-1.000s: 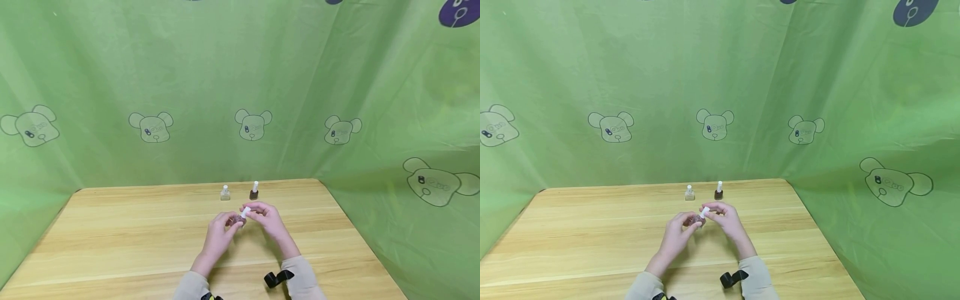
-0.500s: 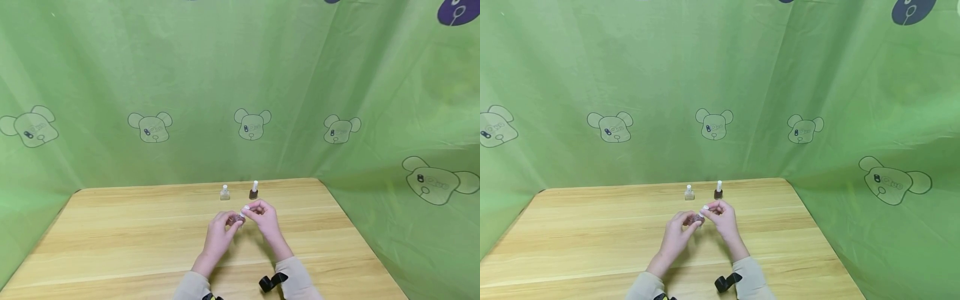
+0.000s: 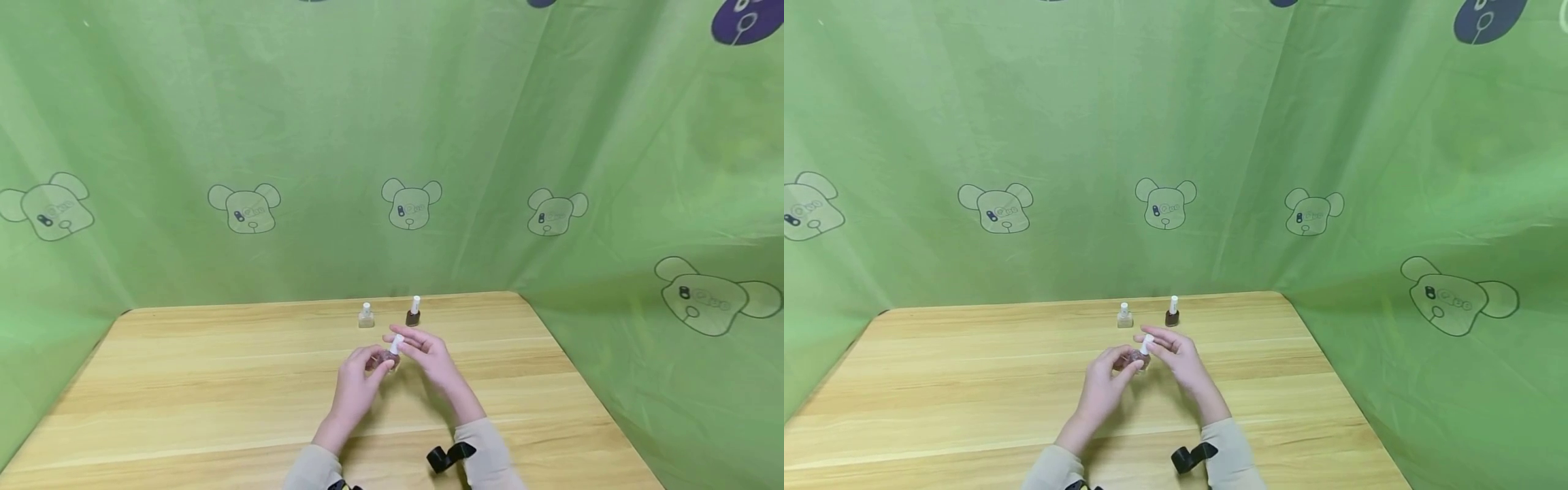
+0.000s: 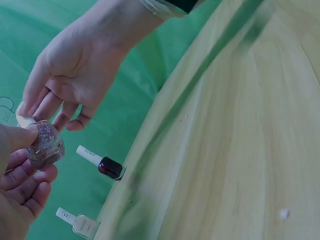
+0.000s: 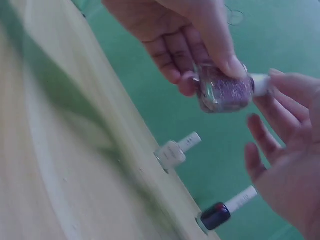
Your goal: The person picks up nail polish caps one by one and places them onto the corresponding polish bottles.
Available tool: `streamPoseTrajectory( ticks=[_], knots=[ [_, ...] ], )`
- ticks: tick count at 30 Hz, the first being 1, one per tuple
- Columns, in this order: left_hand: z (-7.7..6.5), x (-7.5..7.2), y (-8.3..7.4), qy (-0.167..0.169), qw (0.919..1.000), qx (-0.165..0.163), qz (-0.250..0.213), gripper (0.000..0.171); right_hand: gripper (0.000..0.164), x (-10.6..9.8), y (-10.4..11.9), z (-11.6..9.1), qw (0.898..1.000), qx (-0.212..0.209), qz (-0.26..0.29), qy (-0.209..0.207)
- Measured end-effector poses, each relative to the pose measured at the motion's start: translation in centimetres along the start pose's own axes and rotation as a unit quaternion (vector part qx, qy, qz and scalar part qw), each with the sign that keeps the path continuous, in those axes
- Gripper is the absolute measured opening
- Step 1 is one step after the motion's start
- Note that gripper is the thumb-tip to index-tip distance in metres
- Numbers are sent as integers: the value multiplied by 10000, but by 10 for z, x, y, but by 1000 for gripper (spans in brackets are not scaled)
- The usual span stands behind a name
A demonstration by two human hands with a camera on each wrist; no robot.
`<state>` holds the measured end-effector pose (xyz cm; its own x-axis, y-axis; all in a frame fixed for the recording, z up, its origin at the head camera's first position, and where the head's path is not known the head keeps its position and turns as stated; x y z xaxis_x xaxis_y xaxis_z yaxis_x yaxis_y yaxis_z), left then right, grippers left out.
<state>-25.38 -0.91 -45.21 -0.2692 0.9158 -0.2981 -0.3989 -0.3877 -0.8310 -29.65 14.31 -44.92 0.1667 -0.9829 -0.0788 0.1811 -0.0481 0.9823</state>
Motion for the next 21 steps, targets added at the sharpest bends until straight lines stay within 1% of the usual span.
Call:
streamPoseTrajectory(
  ticks=[2,3,5,7,11,14,18,19,21],
  knots=[
    [0,1,2,93,9997,-142,-198,26,44,-1,1,0,9998,13,-5,222],
    [1,1,2,130,9995,-168,-237,27,43,-2,1,0,9997,19,-20,240],
    [1,1,3,179,9993,-212,-246,28,41,-3,1,0,9998,21,-22,172],
    [0,1,2,199,9991,-275,-249,27,39,-3,0,0,10000,25,3,4],
    [0,1,1,119,9995,-248,-167,26,36,-1,-3,1,9980,85,334,-525],
    [0,1,-1,-11,10000,-14,-2,24,30,0,-4,0,9925,131,473,-1117],
    [-2,0,-4,-205,9986,360,326,22,21,2,-5,-1,9827,145,225,-1833],
    [-2,0,-5,-237,9980,427,391,22,21,2,-5,-2,9807,141,182,-1942],
    [-2,1,-5,-264,9974,478,465,23,22,3,-7,-2,9793,151,124,-2015]
  ],
)
Point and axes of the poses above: each hand's wrist, its own z-axis towards the middle knuckle, its own x-axis out of the palm, y = z × x, the point moved 5 cm from there along z, towards the middle knuckle, and after that the axes turned 7 degrees about -y, right-handed, at the moved point
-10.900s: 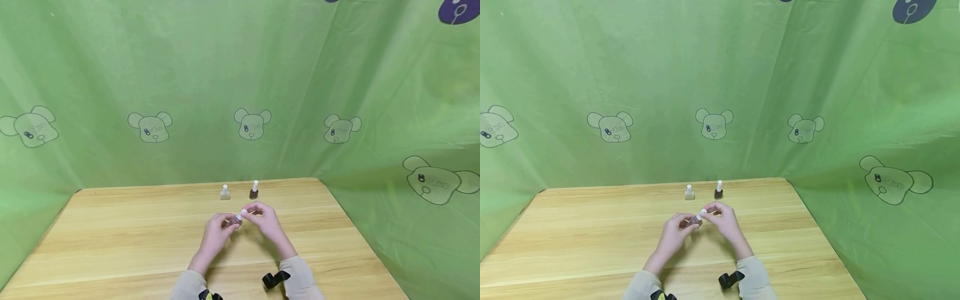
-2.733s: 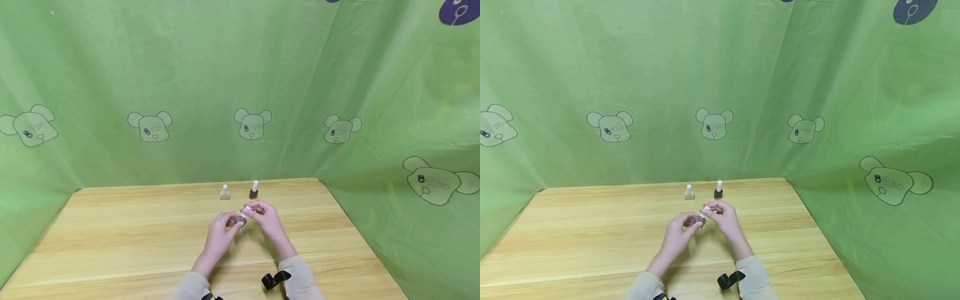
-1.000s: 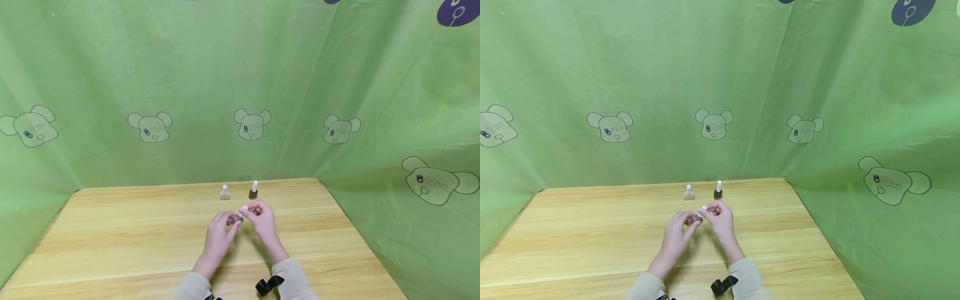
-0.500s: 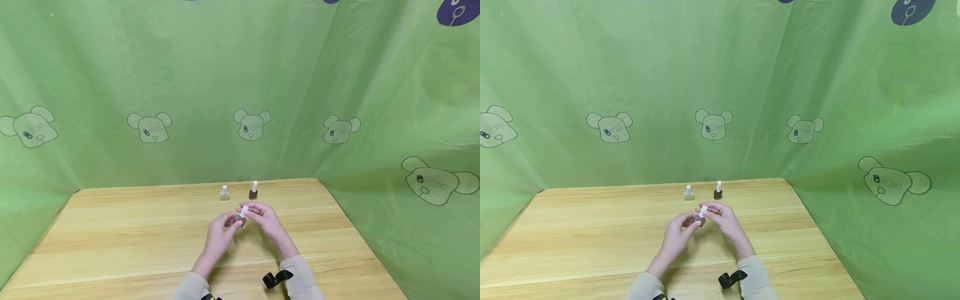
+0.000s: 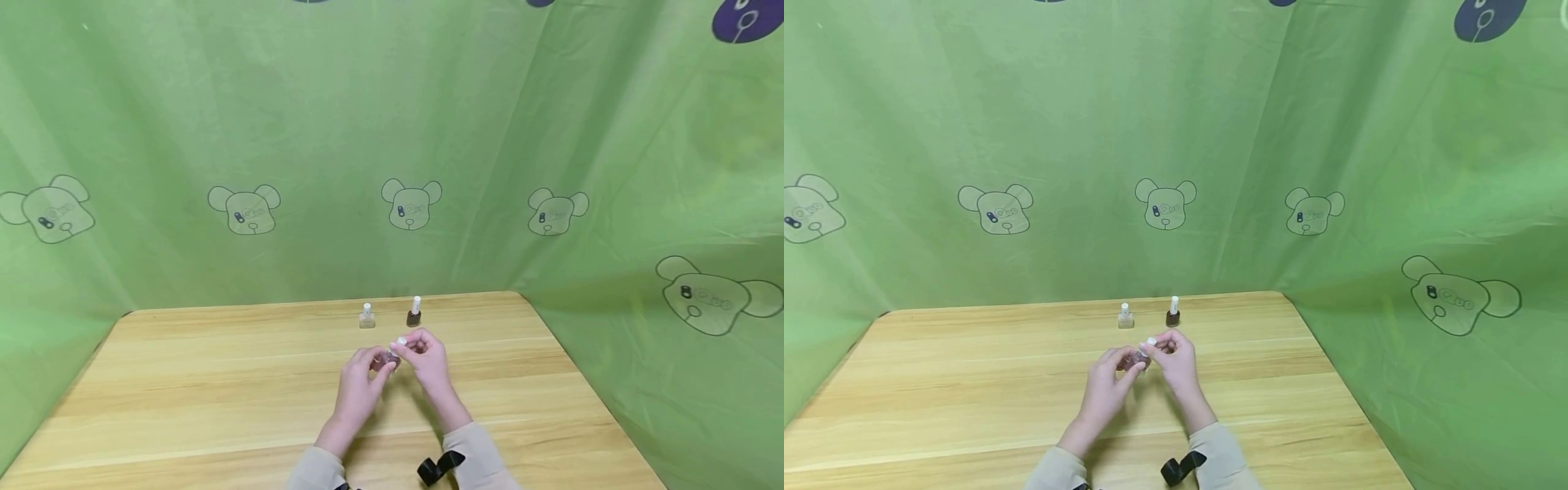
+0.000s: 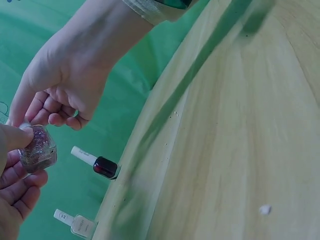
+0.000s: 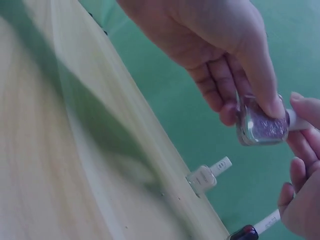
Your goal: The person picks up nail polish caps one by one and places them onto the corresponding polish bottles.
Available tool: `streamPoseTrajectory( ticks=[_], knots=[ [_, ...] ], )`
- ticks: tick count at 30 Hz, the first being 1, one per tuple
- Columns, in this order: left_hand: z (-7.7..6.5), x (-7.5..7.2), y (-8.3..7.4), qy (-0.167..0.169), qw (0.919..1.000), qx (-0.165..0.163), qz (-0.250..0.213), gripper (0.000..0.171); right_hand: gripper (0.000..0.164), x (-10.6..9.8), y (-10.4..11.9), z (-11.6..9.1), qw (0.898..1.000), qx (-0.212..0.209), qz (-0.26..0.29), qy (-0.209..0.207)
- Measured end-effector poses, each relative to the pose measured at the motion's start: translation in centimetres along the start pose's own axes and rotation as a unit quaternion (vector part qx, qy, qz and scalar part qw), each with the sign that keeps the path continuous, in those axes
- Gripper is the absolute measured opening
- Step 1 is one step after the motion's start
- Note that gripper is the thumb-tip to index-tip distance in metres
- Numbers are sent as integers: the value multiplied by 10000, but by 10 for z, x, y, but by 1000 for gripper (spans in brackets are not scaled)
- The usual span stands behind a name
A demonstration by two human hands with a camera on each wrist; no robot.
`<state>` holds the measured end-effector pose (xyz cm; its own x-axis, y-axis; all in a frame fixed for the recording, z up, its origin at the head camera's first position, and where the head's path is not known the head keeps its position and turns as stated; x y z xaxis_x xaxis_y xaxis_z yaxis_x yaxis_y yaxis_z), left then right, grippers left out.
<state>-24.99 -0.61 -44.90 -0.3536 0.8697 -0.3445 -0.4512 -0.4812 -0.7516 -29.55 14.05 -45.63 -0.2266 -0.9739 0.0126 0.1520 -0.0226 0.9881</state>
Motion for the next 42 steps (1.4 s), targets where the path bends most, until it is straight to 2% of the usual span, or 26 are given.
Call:
streamPoseTrajectory(
  ticks=[2,5,10,13,18,25,32,37,42],
  knots=[
    [0,0,0,-14,10000,35,10,23,22,1,-1,0,9999,36,45,103],
    [1,1,1,44,9999,10,-127,22,25,1,-3,2,9981,42,76,602],
    [2,1,4,235,9974,-388,-569,24,41,0,-2,3,9860,6,130,1660],
    [2,1,6,302,9954,-581,-694,26,42,-3,-2,3,9822,-1,172,1872],
    [2,0,6,250,9965,-502,-616,25,39,-2,0,3,9863,-214,224,1620],
    [2,-1,7,86,9992,-288,-273,21,27,2,0,1,9973,-302,19,670],
    [1,-2,5,-21,9999,-85,-106,19,23,4,1,-5,9993,-282,-198,-109],
    [0,-2,5,-38,10000,55,-31,19,24,5,-4,-4,9986,-380,-238,-280],
    [-1,-2,7,77,9999,-87,-4,20,27,5,-1,-3,9986,-287,-427,83]
  ],
)
Point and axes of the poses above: each hand's wrist, its own z-axis towards the middle knuckle, its own x-axis out of the palm, y = z × x, the point moved 5 cm from there along z, towards the middle knuckle, and after that the axes turned 7 degrees about -y, right-handed, at the moved point
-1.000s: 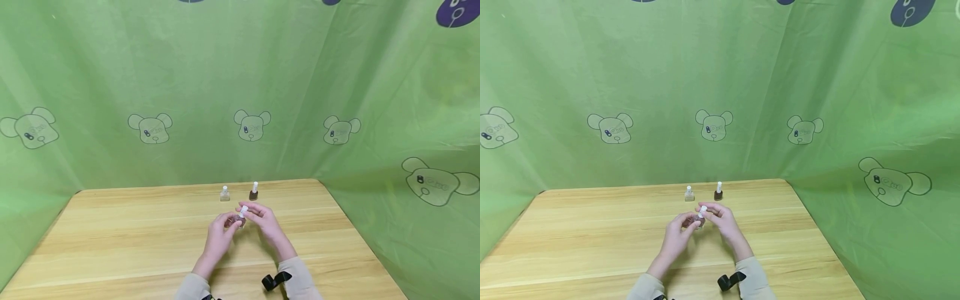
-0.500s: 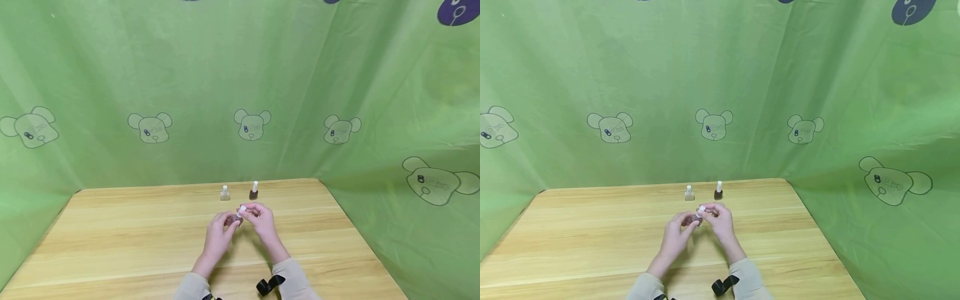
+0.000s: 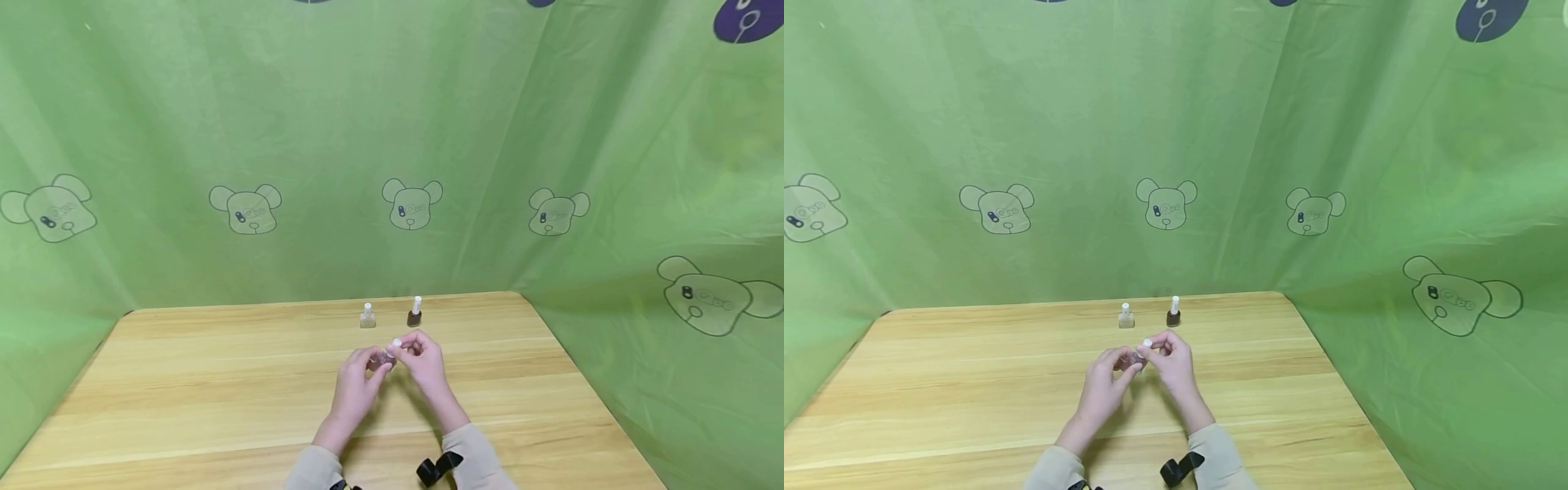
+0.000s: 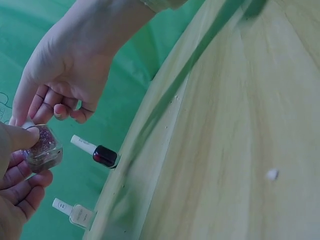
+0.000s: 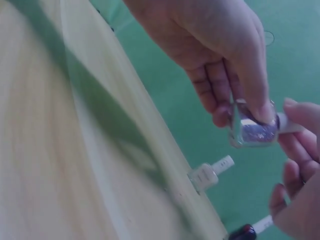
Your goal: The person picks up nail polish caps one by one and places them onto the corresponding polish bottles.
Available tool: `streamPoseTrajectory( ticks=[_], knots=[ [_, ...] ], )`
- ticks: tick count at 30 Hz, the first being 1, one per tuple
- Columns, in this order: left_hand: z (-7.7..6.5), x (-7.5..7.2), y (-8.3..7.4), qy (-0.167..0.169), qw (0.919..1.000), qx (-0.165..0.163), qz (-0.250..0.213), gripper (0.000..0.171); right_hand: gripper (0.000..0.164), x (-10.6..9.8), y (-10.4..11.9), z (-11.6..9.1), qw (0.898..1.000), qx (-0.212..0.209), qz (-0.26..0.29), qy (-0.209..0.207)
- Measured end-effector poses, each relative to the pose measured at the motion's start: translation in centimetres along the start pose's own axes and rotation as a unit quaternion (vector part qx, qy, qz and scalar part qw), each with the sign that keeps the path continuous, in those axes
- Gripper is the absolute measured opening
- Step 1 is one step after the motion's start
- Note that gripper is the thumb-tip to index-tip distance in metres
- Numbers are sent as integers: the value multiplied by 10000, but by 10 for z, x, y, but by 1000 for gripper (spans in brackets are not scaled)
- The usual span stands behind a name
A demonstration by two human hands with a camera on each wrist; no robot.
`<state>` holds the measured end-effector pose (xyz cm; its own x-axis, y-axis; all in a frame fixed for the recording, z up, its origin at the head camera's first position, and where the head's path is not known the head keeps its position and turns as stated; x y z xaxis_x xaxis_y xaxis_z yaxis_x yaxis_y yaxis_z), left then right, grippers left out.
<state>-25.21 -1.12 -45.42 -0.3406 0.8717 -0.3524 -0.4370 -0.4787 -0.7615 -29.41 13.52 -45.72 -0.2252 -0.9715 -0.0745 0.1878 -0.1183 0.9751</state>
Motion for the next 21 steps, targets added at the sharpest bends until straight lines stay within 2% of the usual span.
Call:
streamPoseTrajectory(
  ticks=[5,10,15,21],
  knots=[
    [2,-1,2,137,9999,-100,28,20,26,-3,4,4,9985,-187,-284,426],
    [7,-6,6,156,9995,-251,-141,18,27,-10,12,7,9968,-346,-412,598],
    [14,-16,14,99,9979,-565,-284,18,28,-24,19,13,9974,-389,-429,440],
    [25,-37,27,-209,9965,-782,-197,21,29,-44,22,23,9978,-471,-435,142]
  ],
)
Point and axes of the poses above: each hand's wrist, its own z-axis towards the middle knuckle, its own x-axis out of the palm, y = z × x, the point moved 5 cm from there along z, towards the middle knuckle, and after that the axes turned 7 degrees about -y, right-handed, at the moved point
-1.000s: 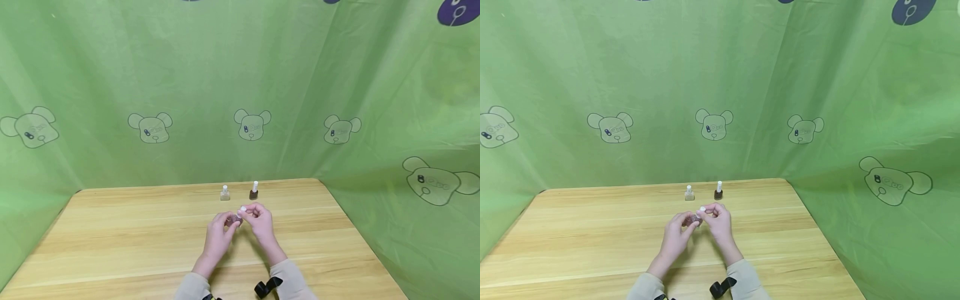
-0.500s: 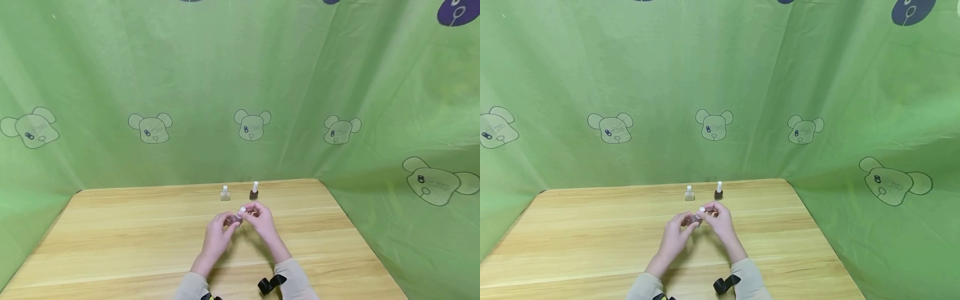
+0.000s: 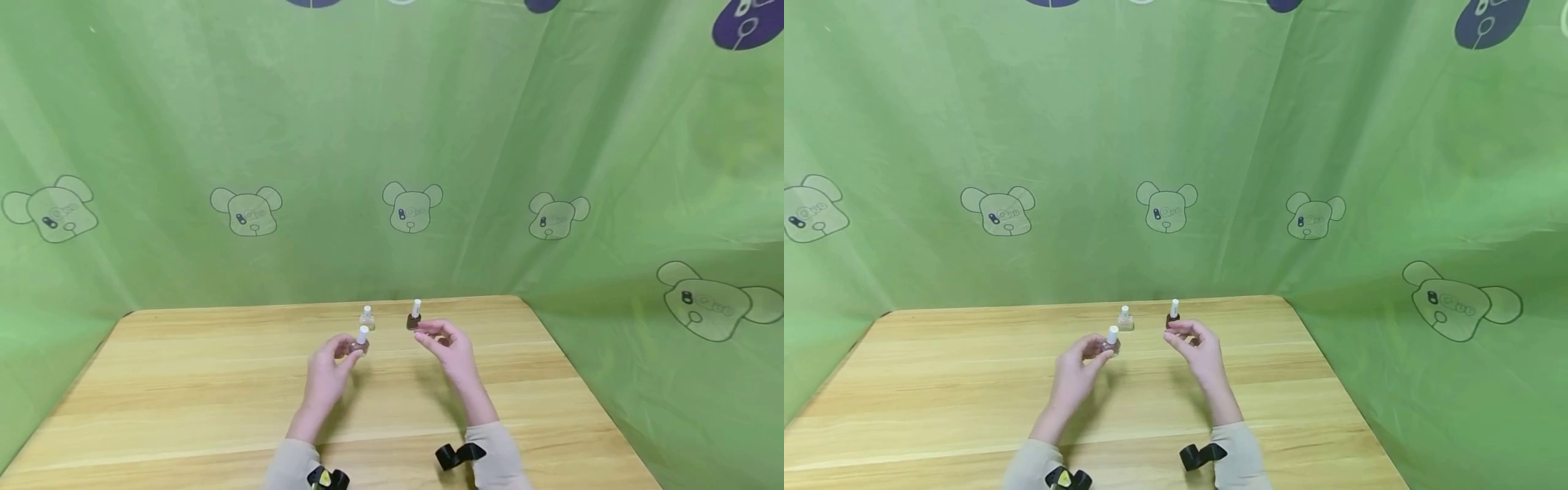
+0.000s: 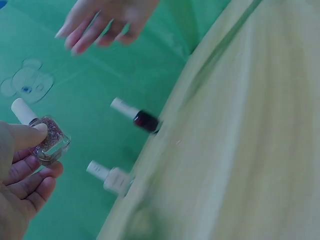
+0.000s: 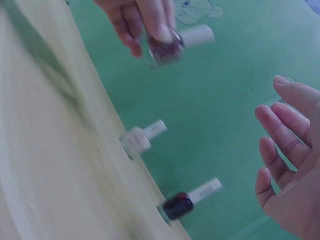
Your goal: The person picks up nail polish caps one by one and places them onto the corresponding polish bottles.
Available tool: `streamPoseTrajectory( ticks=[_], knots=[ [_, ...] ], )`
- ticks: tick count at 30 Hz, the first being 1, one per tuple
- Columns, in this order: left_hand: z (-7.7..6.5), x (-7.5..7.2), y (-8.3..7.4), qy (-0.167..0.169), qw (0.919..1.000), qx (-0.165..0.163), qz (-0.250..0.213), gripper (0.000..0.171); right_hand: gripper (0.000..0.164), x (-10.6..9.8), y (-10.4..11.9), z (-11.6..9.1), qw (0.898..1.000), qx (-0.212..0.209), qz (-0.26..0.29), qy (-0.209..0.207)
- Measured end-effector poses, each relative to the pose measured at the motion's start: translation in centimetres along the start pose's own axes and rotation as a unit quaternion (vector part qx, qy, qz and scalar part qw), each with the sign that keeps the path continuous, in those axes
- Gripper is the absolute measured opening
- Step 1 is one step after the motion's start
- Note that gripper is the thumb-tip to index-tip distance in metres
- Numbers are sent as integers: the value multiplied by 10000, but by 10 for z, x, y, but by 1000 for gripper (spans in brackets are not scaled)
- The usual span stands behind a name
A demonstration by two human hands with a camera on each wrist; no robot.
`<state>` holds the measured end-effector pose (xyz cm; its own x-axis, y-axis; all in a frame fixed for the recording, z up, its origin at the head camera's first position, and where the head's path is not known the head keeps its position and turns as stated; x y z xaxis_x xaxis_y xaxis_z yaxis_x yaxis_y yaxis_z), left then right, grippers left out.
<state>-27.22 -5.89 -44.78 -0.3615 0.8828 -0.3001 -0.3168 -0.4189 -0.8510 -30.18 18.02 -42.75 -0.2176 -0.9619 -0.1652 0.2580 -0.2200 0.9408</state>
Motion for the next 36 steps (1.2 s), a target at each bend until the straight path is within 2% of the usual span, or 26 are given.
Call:
streamPoseTrajectory(
  ticks=[6,11,18,23,28,36],
  knots=[
    [19,-20,19,-162,9989,-413,145,25,31,-19,-4,7,9997,113,-51,-212],
    [39,-28,41,-203,9980,-574,156,25,33,-34,-8,11,9989,262,125,-365],
    [65,-26,72,85,9962,-857,121,27,31,-53,-11,12,9959,549,433,-567],
    [80,-24,90,427,9937,-1039,-61,33,32,-63,-1,9,9953,556,242,-751],
    [92,-22,104,618,9925,-1051,-43,34,35,-73,-5,10,9929,687,109,-961],
    [101,-22,123,781,9926,-891,251,29,34,-86,-29,16,9870,973,428,-1204]
  ],
)
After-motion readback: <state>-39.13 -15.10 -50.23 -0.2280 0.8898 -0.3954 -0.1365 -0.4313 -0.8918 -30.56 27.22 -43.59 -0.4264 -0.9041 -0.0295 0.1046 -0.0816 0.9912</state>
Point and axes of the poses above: each hand's wrist, its own z-axis towards the middle knuckle, its own x-axis out of the palm, y = z × x, the point moved 5 cm from there along z, towards the middle knuckle, and after that the axes turned 7 degrees about -y, right-handed, at the moved point
